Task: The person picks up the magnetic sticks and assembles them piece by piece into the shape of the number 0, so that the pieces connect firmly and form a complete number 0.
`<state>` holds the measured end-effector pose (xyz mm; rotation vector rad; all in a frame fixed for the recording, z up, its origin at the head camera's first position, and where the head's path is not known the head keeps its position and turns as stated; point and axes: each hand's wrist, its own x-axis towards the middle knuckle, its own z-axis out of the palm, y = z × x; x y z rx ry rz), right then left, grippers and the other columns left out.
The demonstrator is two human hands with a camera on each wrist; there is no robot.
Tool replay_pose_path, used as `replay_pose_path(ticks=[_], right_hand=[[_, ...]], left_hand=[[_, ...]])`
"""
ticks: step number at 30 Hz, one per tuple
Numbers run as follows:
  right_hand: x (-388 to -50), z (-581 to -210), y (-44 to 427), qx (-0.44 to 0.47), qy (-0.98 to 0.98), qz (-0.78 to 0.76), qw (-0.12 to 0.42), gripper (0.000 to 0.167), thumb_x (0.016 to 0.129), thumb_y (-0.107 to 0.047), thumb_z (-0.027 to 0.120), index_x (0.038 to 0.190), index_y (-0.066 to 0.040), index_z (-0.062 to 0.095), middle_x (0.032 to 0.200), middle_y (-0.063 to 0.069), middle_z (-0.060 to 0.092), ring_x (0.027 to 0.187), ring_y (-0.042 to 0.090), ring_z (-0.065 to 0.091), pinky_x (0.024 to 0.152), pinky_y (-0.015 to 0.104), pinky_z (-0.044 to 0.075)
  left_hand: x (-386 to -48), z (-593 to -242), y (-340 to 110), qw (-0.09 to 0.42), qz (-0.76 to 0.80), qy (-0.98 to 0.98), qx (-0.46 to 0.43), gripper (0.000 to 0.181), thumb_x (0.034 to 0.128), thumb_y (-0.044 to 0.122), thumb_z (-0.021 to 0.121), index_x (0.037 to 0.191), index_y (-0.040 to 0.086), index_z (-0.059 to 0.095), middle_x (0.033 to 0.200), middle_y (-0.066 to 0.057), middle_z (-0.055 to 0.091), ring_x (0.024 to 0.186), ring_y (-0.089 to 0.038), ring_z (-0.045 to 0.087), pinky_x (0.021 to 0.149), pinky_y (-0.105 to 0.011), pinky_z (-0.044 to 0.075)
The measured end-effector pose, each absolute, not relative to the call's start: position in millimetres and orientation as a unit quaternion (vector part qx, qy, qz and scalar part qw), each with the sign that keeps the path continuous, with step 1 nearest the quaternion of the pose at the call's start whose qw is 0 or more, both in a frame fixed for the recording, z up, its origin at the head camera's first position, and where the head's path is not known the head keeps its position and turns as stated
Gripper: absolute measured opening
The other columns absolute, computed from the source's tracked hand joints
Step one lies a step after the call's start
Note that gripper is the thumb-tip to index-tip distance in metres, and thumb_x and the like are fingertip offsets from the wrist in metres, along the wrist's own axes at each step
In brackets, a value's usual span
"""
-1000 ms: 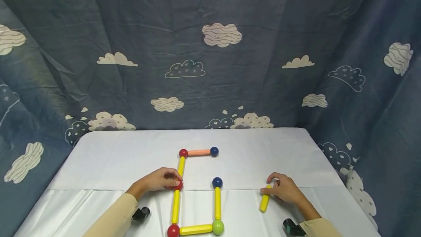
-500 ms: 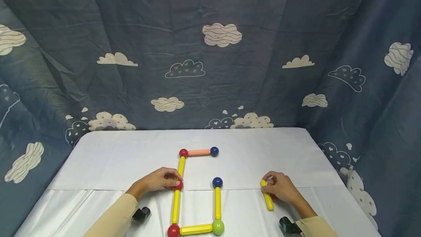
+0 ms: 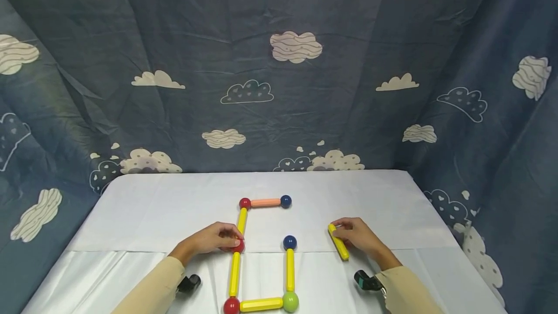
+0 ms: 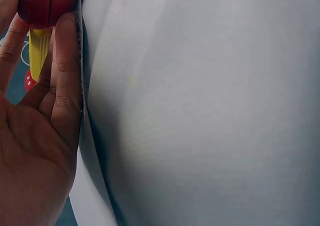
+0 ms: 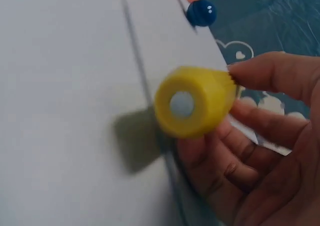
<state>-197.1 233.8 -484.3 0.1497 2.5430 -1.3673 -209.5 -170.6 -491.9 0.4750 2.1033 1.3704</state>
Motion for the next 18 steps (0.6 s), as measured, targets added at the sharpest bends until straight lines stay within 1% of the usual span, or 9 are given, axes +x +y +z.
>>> replay_pose_path(ticks=[3,8,13,18], right_hand=[[-208.0,-486.7,225.1,0.061,0.86,-0.486,0.145,0.032,0.088,-0.012,0.067,0.114,0.007,0.063,0.097,0.009,0.066,0.072,0.018,0.055,0.064,0.029,0.05],[-225.6,-486.7,207.2,0.069,0.837,-0.514,0.177,0.035,0.089,-0.013,0.067,0.116,0.007,0.062,0.1,0.011,0.066,0.073,0.019,0.057,0.065,0.029,0.051],[-240.5,-484.5,188.1,0.083,0.814,-0.536,0.208,0.035,0.091,-0.014,0.065,0.119,0.007,0.06,0.099,0.011,0.067,0.073,0.018,0.058,0.064,0.027,0.052],[-256.2,-485.6,171.4,0.088,0.798,-0.554,0.221,0.033,0.092,-0.013,0.064,0.12,0.006,0.06,0.098,0.011,0.067,0.072,0.017,0.059,0.064,0.026,0.053]], left_hand=[[-209.2,-493.6,-170.7,0.286,0.513,0.79,0.177,0.024,0.0907,0.02,0.068,0.109,0.005,0.067,0.095,-0.002,0.064,0.081,-0.016,0.056,0.073,-0.029,0.05],[-208.3,-494.3,-171.0,0.284,0.513,0.791,0.174,0.024,0.0902,0.021,0.069,0.108,0.005,0.067,0.095,-0.002,0.065,0.081,-0.016,0.056,0.074,-0.03,0.051],[-208.0,-493.1,-170.1,0.286,0.512,0.792,0.17,0.023,0.0907,0.02,0.068,0.108,0.006,0.067,0.096,-0.002,0.064,0.082,-0.016,0.056,0.074,-0.03,0.051],[-207.7,-491.9,-169.3,0.282,0.512,0.794,0.168,0.023,0.0906,0.02,0.068,0.108,0.006,0.067,0.095,-0.001,0.064,0.081,-0.016,0.055,0.073,-0.03,0.05]])
